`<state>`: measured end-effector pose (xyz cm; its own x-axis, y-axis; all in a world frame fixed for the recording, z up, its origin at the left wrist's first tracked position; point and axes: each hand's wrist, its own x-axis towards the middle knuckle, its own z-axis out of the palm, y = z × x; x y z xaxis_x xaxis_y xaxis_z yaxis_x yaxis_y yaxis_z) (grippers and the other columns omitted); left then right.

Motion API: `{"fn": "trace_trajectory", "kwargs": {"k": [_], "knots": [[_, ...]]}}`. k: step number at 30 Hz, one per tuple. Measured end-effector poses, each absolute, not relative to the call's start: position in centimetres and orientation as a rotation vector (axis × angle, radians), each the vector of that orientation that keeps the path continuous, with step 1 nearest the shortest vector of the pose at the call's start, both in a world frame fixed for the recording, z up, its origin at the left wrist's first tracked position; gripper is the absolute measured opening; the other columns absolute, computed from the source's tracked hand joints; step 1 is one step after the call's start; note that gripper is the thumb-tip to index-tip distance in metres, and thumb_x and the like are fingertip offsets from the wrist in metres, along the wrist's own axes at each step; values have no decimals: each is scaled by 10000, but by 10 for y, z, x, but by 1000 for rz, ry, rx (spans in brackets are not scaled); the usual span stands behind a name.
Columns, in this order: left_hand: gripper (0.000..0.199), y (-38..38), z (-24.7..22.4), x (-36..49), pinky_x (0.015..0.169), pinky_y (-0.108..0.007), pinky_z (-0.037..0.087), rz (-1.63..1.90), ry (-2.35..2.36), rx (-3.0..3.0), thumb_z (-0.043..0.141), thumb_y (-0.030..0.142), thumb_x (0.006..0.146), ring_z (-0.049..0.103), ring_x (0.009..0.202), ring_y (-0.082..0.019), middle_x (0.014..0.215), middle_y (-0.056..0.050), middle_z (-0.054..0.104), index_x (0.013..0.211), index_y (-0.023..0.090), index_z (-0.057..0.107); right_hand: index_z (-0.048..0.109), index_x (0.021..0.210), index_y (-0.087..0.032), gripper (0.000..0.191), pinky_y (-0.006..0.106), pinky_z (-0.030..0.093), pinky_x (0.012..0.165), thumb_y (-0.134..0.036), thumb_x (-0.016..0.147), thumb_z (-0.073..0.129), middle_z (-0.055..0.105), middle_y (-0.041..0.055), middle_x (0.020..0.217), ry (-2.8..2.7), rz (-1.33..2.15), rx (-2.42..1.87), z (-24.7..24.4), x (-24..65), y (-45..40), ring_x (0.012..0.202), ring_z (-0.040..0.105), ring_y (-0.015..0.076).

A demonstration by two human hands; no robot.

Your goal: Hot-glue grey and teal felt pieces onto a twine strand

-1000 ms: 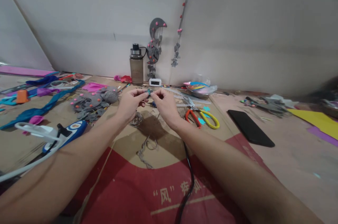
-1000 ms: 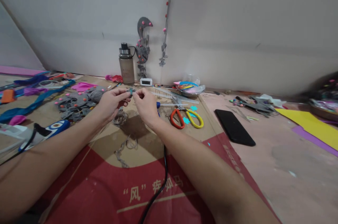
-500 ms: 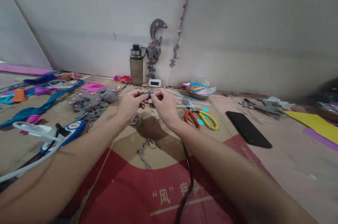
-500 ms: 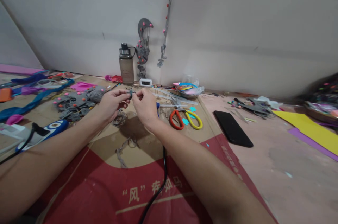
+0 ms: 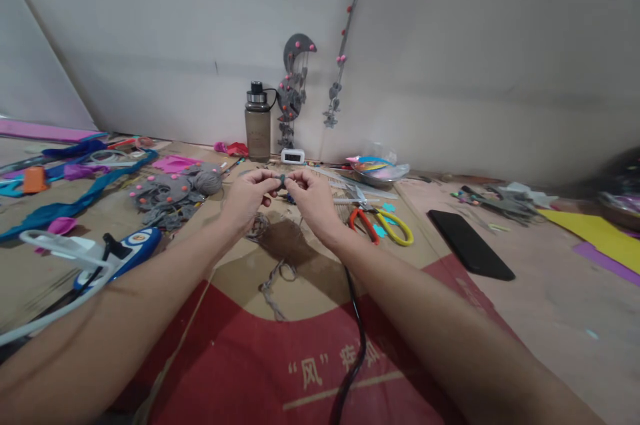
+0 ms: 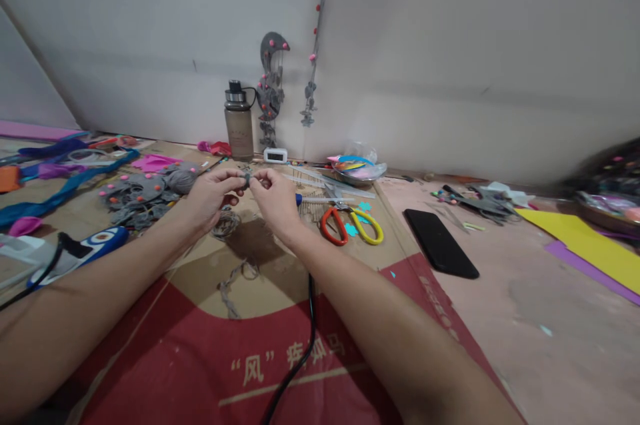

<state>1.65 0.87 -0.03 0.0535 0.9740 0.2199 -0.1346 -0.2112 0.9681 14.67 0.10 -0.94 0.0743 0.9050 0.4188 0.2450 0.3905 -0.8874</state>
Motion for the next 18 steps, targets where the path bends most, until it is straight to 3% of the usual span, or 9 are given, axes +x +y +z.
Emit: {"fn": "trace_trajectory", "kwargs": {"k": [11,18], "knots": [[225,8,-3,18,443,-193,348,1228,1018,1333,726,289,580,518,572,-100,670,-21,592,746,143,685,525,667,-191,138,222,313,542,-322,709,521,461,-50,600,-1359,784,-1085,-25,152,11,548,377,92],[175,11,-6,15,427,-203,265,1281,1127,1480,690,311,622,397,473,-69,566,15,527,674,148,656,535,689,-184,130,221,295,531,-309,725,525,453,-51,597,-1423,732,-1089,-23,148,5,551,374,91]]}}
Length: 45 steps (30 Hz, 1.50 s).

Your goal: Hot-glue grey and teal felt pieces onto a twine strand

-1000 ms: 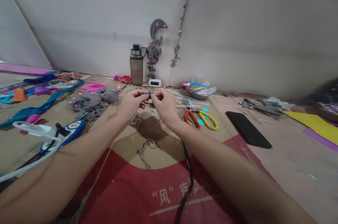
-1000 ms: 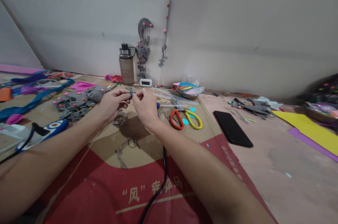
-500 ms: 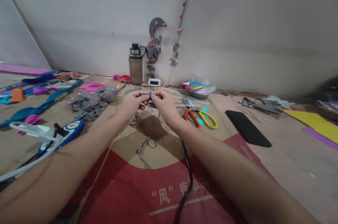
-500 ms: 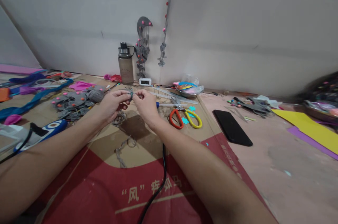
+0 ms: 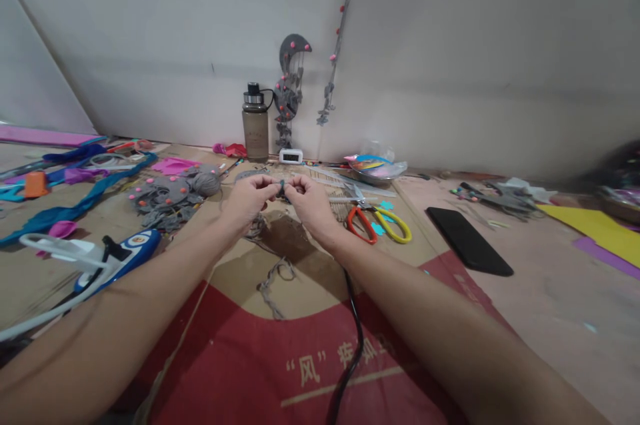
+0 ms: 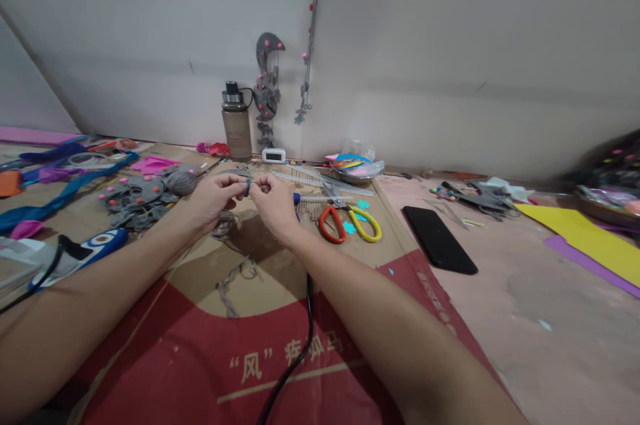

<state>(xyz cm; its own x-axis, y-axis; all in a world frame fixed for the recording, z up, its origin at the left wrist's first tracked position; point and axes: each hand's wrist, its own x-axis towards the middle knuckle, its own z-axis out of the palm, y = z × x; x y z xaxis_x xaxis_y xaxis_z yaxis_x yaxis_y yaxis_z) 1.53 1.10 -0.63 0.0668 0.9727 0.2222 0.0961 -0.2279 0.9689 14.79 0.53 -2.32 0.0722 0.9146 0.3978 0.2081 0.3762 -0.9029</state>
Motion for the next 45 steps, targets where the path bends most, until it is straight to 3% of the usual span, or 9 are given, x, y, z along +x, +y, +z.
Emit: {"fn": "trace_trajectory", "kwargs": {"k": [11,21,32,45], "knots": [[173,17,-13,13,456,-211,249,1287,1131,1588,659,301,637,342,457,-62,543,48,503,722,151,645,529,683,-181,124,229,304,532,-302,708,531,468,-54,584,-1404,719,-1115,-27,143,6,544,385,94],[366,18,-12,12,405,-163,196,1079,1024,1339,753,380,571,371,441,-51,518,42,482,816,131,644,512,658,-182,114,236,324,571,-288,698,502,476,-49,600,-1342,747,-1144,-33,148,13,573,405,101],[217,20,-15,12,399,-167,234,1213,1105,1430,695,305,599,395,420,-48,502,51,490,710,144,600,524,663,-184,138,236,304,550,-311,717,521,433,-56,578,-1417,755,-1139,-30,144,6,550,367,99],[279,23,-17,9,378,-150,236,1107,1000,1372,725,360,635,407,408,-43,494,16,529,732,121,620,522,662,-187,124,244,321,580,-296,720,509,456,-50,601,-1389,717,-1160,-33,148,9,571,385,104]]}}
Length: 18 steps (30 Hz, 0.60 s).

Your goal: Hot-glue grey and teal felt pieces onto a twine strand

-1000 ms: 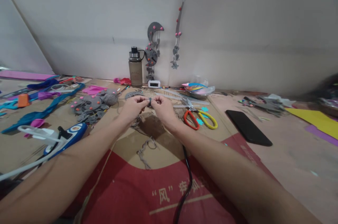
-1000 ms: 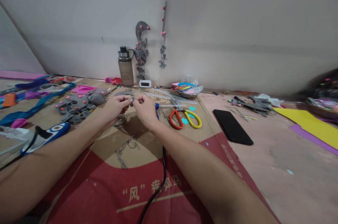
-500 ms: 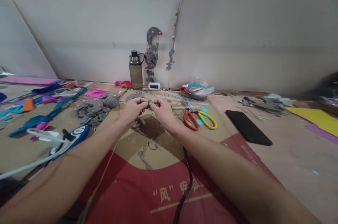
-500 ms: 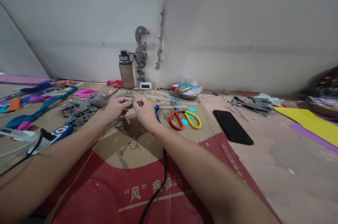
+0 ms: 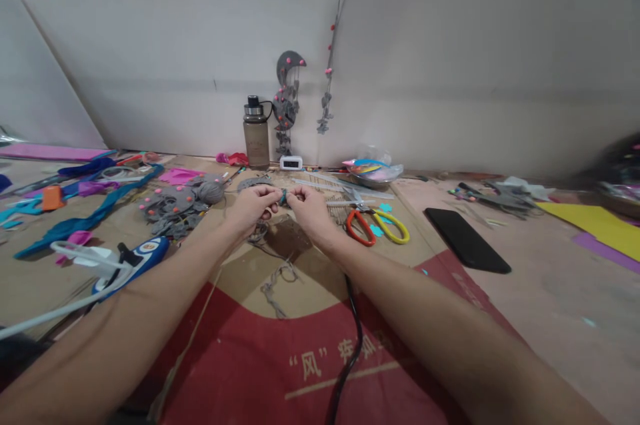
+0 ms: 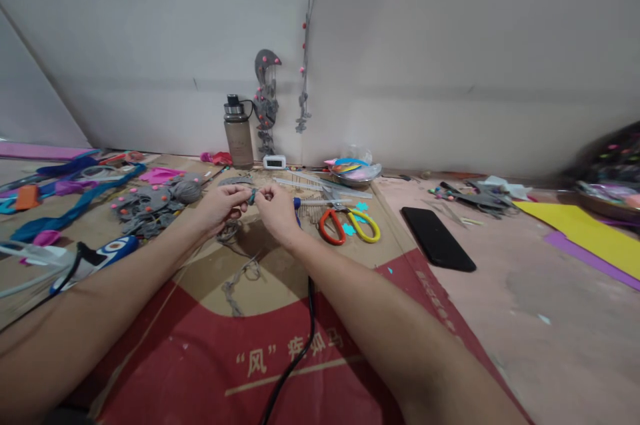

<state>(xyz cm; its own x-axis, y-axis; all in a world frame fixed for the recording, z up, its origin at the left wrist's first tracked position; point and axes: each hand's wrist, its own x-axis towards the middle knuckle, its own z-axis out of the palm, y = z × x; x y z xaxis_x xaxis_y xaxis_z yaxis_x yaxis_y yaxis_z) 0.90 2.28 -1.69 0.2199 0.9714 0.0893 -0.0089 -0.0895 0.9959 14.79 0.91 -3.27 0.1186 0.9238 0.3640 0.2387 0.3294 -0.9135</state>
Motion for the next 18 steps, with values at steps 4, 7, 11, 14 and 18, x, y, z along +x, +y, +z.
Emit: {"fn": "trace_trajectory", "kwargs": {"k": [4,7,11,14,18], "knots": [[223,24,-15,8,372,-152,241,1182,1045,1417,695,321,639,404,397,-46,479,40,506,725,136,603,548,699,-187,178,242,312,553,-360,736,532,442,-51,589,-1426,764,-1125,-37,145,13,556,375,104],[184,31,-14,1,371,-154,253,1268,1111,1472,675,285,636,395,384,-45,468,53,494,723,140,605,558,768,-194,203,234,312,530,-394,741,537,451,-58,593,-1428,873,-1080,-39,147,16,539,379,101],[156,41,-13,-12,355,-158,223,1430,1174,1349,658,256,615,365,352,-46,423,58,477,685,145,573,543,695,-193,200,219,281,488,-388,738,536,421,-65,562,-1487,981,-1107,-32,152,15,502,346,84],[127,46,-8,-20,352,-156,206,1512,1193,1252,639,227,614,364,347,-44,420,49,484,653,145,551,554,677,-192,198,213,232,448,-381,736,546,378,-75,525,-1473,1042,-1116,-22,156,10,464,282,71],[105,50,1,-30,356,-147,221,1632,1175,1139,623,185,608,379,363,-42,422,48,467,601,146,526,542,673,-198,168,207,192,412,-349,725,594,341,-84,494,-1433,1175,-1112,-7,161,3,429,237,60]]}}
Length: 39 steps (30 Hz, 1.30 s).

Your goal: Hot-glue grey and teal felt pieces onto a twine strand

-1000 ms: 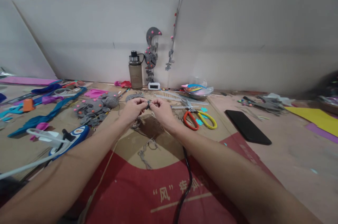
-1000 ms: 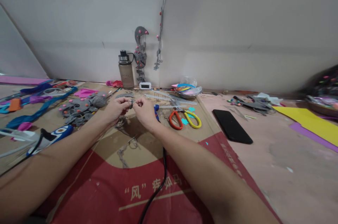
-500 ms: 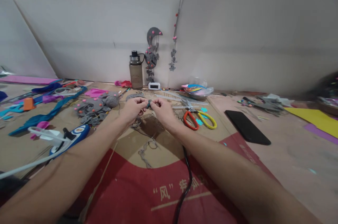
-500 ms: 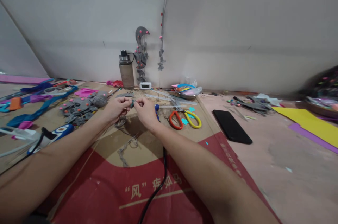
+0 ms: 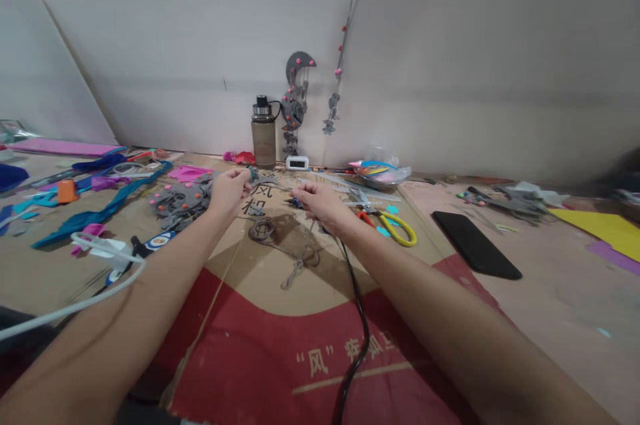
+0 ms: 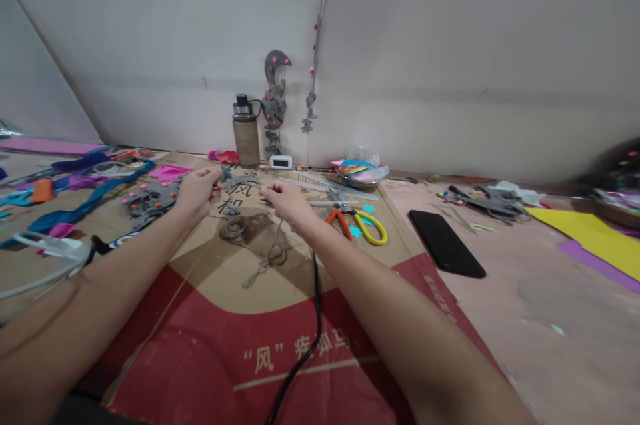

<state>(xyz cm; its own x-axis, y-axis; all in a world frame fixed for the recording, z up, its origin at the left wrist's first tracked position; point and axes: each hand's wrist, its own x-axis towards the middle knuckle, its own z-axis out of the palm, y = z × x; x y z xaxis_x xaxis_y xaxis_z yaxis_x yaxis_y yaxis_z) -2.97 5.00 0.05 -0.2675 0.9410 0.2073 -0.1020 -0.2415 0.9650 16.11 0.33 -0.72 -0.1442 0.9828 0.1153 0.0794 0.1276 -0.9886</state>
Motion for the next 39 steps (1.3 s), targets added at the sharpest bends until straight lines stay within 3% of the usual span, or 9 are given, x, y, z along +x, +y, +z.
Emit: {"fn": "trace_trajectory", "kwargs": {"k": [6,12,17,20,24,27,34,36,39], "knots": [[153,58,9,-46,347,-140,198,1769,1130,1033,588,130,617,387,391,-38,433,48,437,541,159,459,613,710,-175,182,196,176,407,-355,740,622,297,-92,470,-1574,1349,-1002,30,183,-11,418,222,47],[118,54,6,-38,352,-138,244,1684,1050,1085,658,186,646,443,417,-46,477,35,492,635,126,557,695,680,-187,176,243,399,581,-355,718,661,625,2,636,-2234,1320,-989,47,198,-24,614,529,121],[178,41,7,-19,373,-143,286,1559,941,1133,719,209,628,493,449,-58,516,26,532,725,115,602,659,692,-193,234,268,368,562,-315,830,513,632,21,633,-2012,739,-1313,10,192,4,572,537,147],[204,34,8,-10,386,-149,299,1510,915,1154,734,231,622,511,464,-63,535,16,555,737,117,610,636,757,-165,155,304,383,626,-278,813,545,647,86,714,-1925,301,-1598,-14,191,15,671,574,203],[232,28,7,-4,402,-161,302,1477,903,1187,752,260,609,512,472,-66,542,14,563,743,125,619,587,1029,-90,309,362,413,772,-306,807,590,611,217,1048,-1961,78,-1856,-31,190,13,955,577,301],[259,28,4,-3,411,-170,299,1470,917,1244,758,297,611,496,469,-66,539,13,566,758,127,630,524,1127,-40,405,366,413,835,-295,819,586,561,248,1115,-1958,87,-1868,-33,190,9,1022,551,305],[233,30,-3,-4,459,-186,366,1515,919,1403,710,315,674,499,474,-68,575,-1,605,785,129,624,528,992,-143,222,411,394,904,-252,802,566,561,166,1094,-1769,104,-1590,-24,180,6,1056,505,274],[228,28,-4,-2,479,-195,390,1520,933,1429,698,314,683,519,489,-77,595,-4,613,794,130,620,491,958,-172,177,363,426,875,-273,819,530,585,98,1002,-1691,375,-1317,-22,170,5,957,543,201],[238,25,-6,3,515,-219,433,1490,940,1461,699,318,673,551,519,-93,638,-2,617,800,136,612,425,972,-204,302,322,476,790,-322,754,597,590,33,935,-1482,849,-1052,-24,153,1,846,575,146]]}}
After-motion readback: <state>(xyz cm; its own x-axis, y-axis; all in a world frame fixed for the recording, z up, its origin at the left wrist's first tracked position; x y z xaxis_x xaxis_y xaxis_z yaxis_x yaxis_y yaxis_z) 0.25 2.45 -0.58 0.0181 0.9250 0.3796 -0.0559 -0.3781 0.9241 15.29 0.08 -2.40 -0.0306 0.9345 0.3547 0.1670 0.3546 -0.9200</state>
